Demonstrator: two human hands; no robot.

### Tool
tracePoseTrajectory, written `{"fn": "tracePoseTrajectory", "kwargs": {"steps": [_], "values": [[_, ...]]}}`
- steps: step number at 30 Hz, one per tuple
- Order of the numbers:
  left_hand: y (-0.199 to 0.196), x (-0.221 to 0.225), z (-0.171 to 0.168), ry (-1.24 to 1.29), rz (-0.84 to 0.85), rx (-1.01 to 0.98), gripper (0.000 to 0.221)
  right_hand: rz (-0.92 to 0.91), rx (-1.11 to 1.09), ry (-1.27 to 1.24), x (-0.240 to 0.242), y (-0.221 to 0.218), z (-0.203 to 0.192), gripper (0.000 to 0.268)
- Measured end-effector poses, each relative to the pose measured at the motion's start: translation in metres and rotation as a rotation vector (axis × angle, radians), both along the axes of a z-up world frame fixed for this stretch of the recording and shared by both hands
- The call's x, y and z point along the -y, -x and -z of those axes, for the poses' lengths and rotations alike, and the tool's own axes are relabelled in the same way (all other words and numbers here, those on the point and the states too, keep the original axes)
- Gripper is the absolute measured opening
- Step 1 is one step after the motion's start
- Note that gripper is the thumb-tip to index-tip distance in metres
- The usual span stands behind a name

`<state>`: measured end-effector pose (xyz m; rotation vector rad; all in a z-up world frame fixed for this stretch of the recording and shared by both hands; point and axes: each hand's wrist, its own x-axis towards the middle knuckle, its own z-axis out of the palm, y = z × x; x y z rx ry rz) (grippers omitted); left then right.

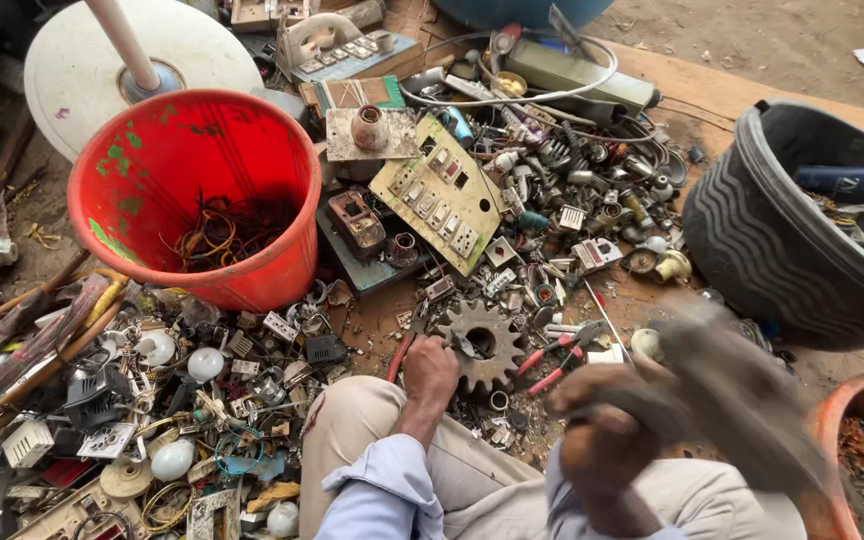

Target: The person sits on the ground amidst a pile of electronic scrap and uses a hammer and pliers to dismantle a metal gear. They repeatedly strike the gear with the hammer to break off pieces and use pliers to pull at components.

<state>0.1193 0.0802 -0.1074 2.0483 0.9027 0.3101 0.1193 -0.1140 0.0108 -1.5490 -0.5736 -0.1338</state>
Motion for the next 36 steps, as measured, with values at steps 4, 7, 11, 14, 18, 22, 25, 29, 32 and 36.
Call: {"fn": "tracePoseTrajectory", "kwargs": {"steps": [4,7,11,14,18,22,25,29,32,36], "values": [[0.008,-0.001,0.006,-0.089,0.035,0.067,0.02,-0.02,-0.037,0.79,-0.02,-0.007,0.042,0.027],[0.008,-0.001,0.011,-0.162,0.064,0.124,0.021,0.025,-0.109,1.043,-0.025,-0.018,0.046,0.036],[0.006,-0.003,0.005,-0.111,0.031,0.057,0.019,0.023,-0.219,0.766,-0.013,-0.01,-0.003,0.043],[0.01,-0.002,-0.01,-0.143,0.039,0.099,0.019,-0.004,-0.334,0.269,-0.018,-0.006,-0.057,0.044],[0.009,-0.003,-0.023,-0.053,0.042,0.005,0.017,-0.015,0.179,-0.218,-0.017,0.009,-0.108,0.038],[0.008,-0.002,-0.019,-0.029,0.02,-0.032,0.014,-0.059,-0.039,-0.207,-0.017,0.009,-0.08,0.027],[0.012,-0.006,-0.015,-0.074,-0.021,0.062,0.015,-0.143,-0.652,-0.188,-0.01,0.005,-0.028,0.031],[0.02,-0.006,-0.035,-0.05,-0.064,0.281,0.014,-0.119,-1.126,0.112,-0.006,-0.005,0.031,0.031],[0.028,-0.006,-0.053,-0.008,-0.045,0.339,0.012,-0.137,-1.238,0.192,-0.01,-0.007,0.064,0.03],[0.031,-0.003,-0.067,-0.159,0.063,0.6,0.017,-0.068,-0.843,0.54,-0.012,-0.012,0.079,0.045]]}}
